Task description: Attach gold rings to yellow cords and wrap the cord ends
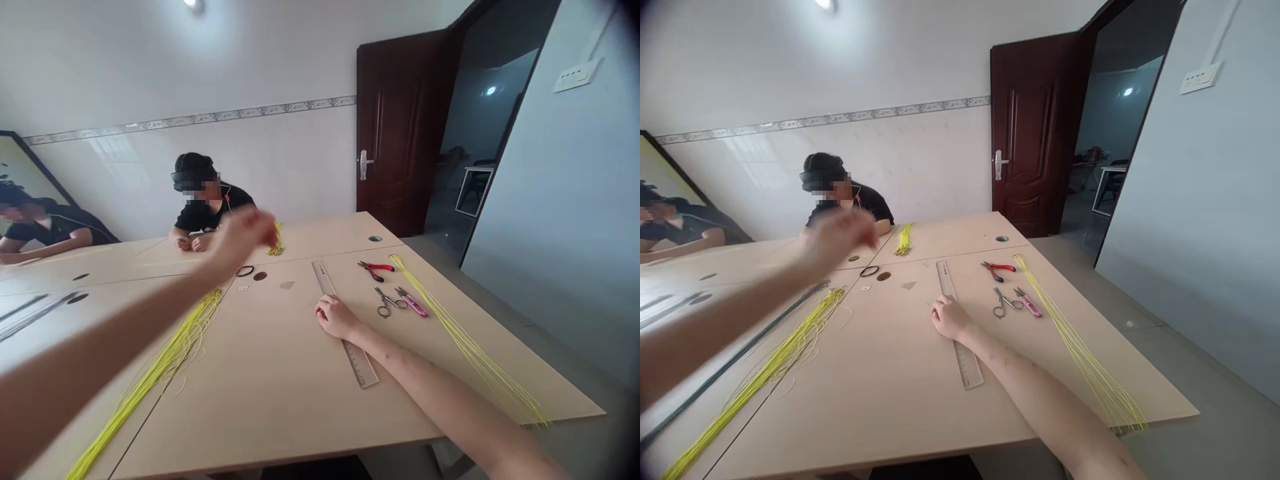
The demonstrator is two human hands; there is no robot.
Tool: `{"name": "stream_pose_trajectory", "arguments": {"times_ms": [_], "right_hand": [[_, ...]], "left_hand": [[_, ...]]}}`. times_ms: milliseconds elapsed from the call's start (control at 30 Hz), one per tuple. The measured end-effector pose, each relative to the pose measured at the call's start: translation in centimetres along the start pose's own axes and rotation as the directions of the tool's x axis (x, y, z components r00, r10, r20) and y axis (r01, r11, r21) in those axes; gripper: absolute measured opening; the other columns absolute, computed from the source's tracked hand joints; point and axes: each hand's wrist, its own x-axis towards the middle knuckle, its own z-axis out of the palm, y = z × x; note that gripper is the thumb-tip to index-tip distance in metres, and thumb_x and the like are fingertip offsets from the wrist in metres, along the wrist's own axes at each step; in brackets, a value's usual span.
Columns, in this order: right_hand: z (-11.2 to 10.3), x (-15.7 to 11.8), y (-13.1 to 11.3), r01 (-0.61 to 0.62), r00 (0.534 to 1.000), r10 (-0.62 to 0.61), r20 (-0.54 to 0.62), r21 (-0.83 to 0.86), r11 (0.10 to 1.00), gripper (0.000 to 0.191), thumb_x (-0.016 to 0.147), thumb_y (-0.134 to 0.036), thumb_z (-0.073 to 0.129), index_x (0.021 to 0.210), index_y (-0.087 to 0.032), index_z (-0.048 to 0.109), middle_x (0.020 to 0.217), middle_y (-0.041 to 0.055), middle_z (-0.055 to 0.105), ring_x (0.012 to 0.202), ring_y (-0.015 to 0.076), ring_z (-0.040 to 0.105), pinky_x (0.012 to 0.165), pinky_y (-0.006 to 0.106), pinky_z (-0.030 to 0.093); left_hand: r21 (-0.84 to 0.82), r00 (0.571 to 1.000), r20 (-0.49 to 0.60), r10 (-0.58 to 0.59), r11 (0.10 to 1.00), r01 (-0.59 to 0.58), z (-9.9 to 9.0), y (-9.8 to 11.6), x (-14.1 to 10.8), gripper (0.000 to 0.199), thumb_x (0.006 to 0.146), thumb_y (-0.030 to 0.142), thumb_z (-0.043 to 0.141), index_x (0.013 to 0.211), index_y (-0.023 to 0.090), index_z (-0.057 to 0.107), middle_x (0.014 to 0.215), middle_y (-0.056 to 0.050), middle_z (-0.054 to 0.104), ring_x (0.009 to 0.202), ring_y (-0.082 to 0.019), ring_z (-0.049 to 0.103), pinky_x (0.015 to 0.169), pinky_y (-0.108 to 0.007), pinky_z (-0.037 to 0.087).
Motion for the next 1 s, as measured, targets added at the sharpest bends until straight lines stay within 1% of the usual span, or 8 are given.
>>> {"name": "stream_pose_trajectory", "arguments": {"times_ms": [100,200,267,333,500,667,833,1000], "right_hand": [[-0.2,0.0,-0.1,0.004,1.0,-0.003,-0.031,0.012,1.0,0.021,0.09,-0.029,0.052,0.103,-0.014,0.058,0.105,0.0065,0.06,0.093,0.0178,0.059,0.081,0.038,0.05],[-0.5,0.1,-0.1,0.016,0.999,-0.015,-0.033,0.044,0.999,0.02,0.09,-0.029,0.052,0.101,-0.014,0.059,0.101,0.0057,0.061,0.088,0.0162,0.06,0.078,0.036,0.051],[-0.8,0.1,-0.2,0.008,1.0,-0.006,-0.027,0.084,0.996,0.019,0.09,-0.029,0.052,0.097,-0.014,0.06,0.097,0.0049,0.062,0.085,0.0152,0.06,0.076,0.034,0.051],[-1.1,0.1,-0.4,-0.024,0.999,0.028,-0.032,0.137,0.99,0.018,0.091,-0.028,0.051,0.093,-0.014,0.06,0.094,0.0043,0.062,0.084,0.0149,0.06,0.076,0.034,0.051],[-2.3,-0.2,-0.7,-0.108,0.991,0.129,-0.043,0.327,0.939,0.023,0.093,-0.031,0.046,0.091,-0.013,0.06,0.089,0.0035,0.063,0.085,0.0152,0.06,0.079,0.036,0.05],[-3.2,-0.8,-1.2,-0.115,0.991,0.136,-0.007,0.496,0.861,0.027,0.094,-0.035,0.044,0.092,-0.013,0.059,0.086,0.0032,0.063,0.082,0.0151,0.061,0.075,0.034,0.05],[-3.2,-1.2,-1.4,-0.123,0.99,0.139,0.016,0.577,0.807,0.029,0.093,-0.037,0.043,0.088,-0.013,0.058,0.081,0.0022,0.061,0.079,0.0148,0.059,0.074,0.033,0.048],[-3.4,-1.4,-1.6,-0.14,0.988,0.154,0.027,0.6,0.788,0.022,0.09,-0.034,0.049,0.086,-0.014,0.058,0.081,0.0023,0.061,0.08,0.0147,0.059,0.075,0.032,0.047]], "left_hand": [[-0.123,0.983,0.161,-0.089,0.986,0.11,4.9,-4.5,-2.7,0.021,0.089,0.03,0.053,0.09,0.01,0.059,0.077,-0.001,0.061,0.062,-0.011,0.058,0.057,-0.026,0.051],[-0.249,0.977,0.167,-0.135,0.953,0.174,8.8,-10.1,-5.4,0.027,0.091,0.034,0.048,0.081,0.011,0.057,0.067,0.001,0.057,0.059,-0.011,0.057,0.059,-0.027,0.051],[-0.313,0.975,0.137,-0.172,0.927,0.208,9.8,-12.8,-6.4,0.031,0.092,0.037,0.046,0.078,0.012,0.056,0.068,0.001,0.057,0.064,-0.012,0.058,0.064,-0.03,0.051],[-0.349,0.968,0.137,-0.212,0.904,0.247,9.8,-14.2,-6.9,0.03,0.09,0.038,0.048,0.077,0.012,0.055,0.069,0.001,0.057,0.065,-0.012,0.057,0.066,-0.03,0.05],[-0.38,0.937,0.222,-0.271,0.861,0.339,8.9,-14.3,-7.2,0.027,0.088,0.038,0.052,0.081,0.013,0.056,0.072,0.001,0.057,0.065,-0.012,0.056,0.066,-0.029,0.048],[-0.349,0.907,0.299,-0.296,0.851,0.393,9.1,-13.5,-7.4,0.025,0.087,0.035,0.055,0.08,0.012,0.057,0.068,0.001,0.058,0.063,-0.011,0.055,0.064,-0.028,0.048],[-0.315,0.901,0.304,-0.31,0.86,0.402,9.2,-13.3,-7.4,0.023,0.087,0.033,0.054,0.08,0.012,0.057,0.071,0.0,0.059,0.064,-0.011,0.056,0.064,-0.028,0.048],[-0.278,0.903,0.285,-0.32,0.874,0.398,9.2,-13.3,-7.5,0.024,0.087,0.034,0.054,0.079,0.012,0.057,0.067,0.001,0.058,0.062,-0.012,0.056,0.063,-0.028,0.046]]}}
